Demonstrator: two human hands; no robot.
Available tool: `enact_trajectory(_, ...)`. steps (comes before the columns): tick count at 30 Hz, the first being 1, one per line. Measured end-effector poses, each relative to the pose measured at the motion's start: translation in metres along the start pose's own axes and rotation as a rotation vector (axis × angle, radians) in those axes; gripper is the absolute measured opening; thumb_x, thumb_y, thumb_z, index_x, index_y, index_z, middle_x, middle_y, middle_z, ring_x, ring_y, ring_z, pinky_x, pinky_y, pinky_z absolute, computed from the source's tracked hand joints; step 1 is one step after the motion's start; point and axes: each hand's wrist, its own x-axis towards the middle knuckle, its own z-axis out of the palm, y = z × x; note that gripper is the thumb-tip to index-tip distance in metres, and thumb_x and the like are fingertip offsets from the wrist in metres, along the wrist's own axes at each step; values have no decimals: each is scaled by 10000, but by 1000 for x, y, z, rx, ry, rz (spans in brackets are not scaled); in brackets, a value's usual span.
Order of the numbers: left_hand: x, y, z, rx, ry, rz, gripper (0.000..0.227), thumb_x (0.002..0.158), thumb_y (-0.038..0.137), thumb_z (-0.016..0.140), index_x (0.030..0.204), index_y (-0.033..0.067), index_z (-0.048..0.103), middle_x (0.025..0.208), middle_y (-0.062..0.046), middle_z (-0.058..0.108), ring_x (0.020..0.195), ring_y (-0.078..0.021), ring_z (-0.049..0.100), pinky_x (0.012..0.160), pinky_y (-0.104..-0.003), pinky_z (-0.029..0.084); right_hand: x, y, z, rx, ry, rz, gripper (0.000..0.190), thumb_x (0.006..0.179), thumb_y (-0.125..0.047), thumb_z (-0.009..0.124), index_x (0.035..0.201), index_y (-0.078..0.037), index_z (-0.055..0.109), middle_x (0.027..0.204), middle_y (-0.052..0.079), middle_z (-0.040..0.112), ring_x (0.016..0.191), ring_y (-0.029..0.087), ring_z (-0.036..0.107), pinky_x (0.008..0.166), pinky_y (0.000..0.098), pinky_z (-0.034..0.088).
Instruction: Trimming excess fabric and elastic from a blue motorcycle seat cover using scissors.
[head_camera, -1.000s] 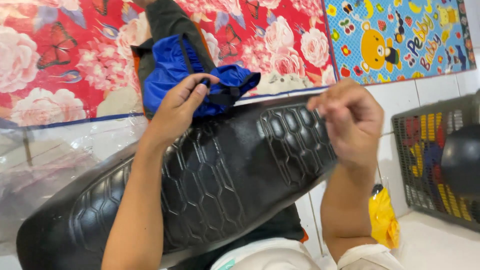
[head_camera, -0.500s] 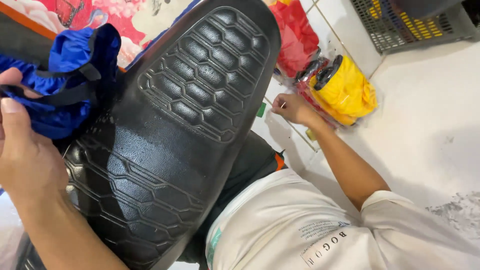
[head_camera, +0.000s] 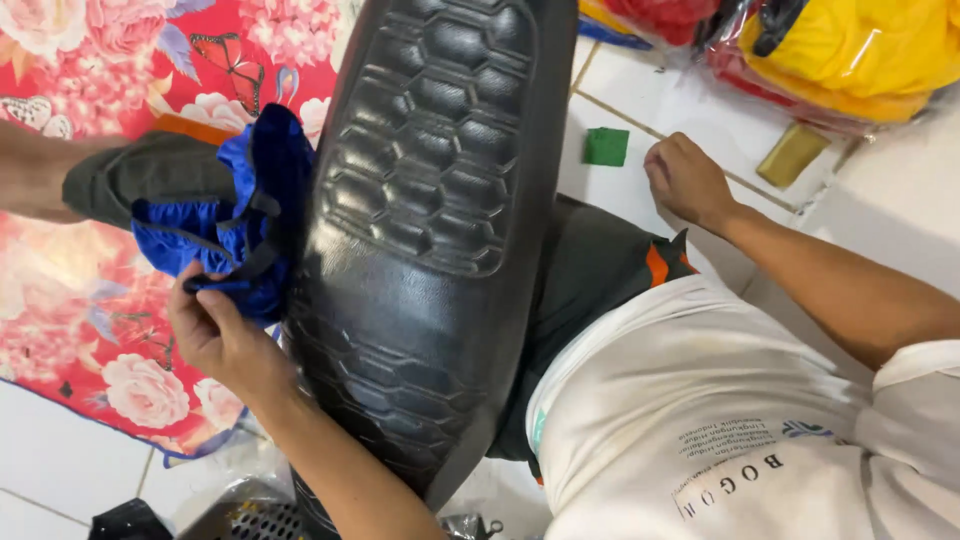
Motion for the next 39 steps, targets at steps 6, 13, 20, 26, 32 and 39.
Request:
enact_trajectory(6,-28,-39,-36,-78,152,-143,230,1142,87,405,1285,82,584,1068,14,545,779,-42,393,736,-163,350,-3,-3,-11,60,143,-165,78,975,-7,621,1052,-2,609,1088,137,583,996,283,556,866,357,457)
enact_trajectory(13,-48,-84,-70,-359,257,-212,261,1149,256,442,1381,148,497,1342,-38,590,1196,-140,598,1083,-294,520,29,-28,8,140,186,-274,116,932,44,644,1032,-15,650,1103,113,602,1026,275,560,904,360,460)
enact_trajectory(20,-40,-77,-53,-242,289,-258,237,1133,164,443,1337,101,545,1210,-5,617,1017,-59,586,890,-169,474,152,-112,54,234,163,-511,214,949,4,672,1162,2,658,1257,125,589,1159,313,569,967,392,465)
enact_trajectory(26,-16,-71,-3,238,197,31,214,1085,31,499,1242,2,643,1142,-219,669,1159,-350,638,1048,-481,450,230,-167,70,229,83,-568,280,967,-44,607,1221,68,645,1199,244,623,1068,394,604,928,435,499)
enact_trajectory(32,-10,-59,9,509,240,-105,170,1071,63,493,1179,68,624,1049,-188,673,1072,-401,652,981,-509,490,173,-148,65,196,6,-393,289,890,-153,779,1102,32,710,1033,218,651,986,389,662,879,421,542)
enact_trajectory(39,-1,-35,17,583,-19,-507,224,1115,298,350,1247,235,519,987,-246,728,994,-512,694,894,-597,510,129,-67,34,112,-20,-131,354,813,-260,952,983,-4,776,868,193,679,903,385,721,830,409,584)
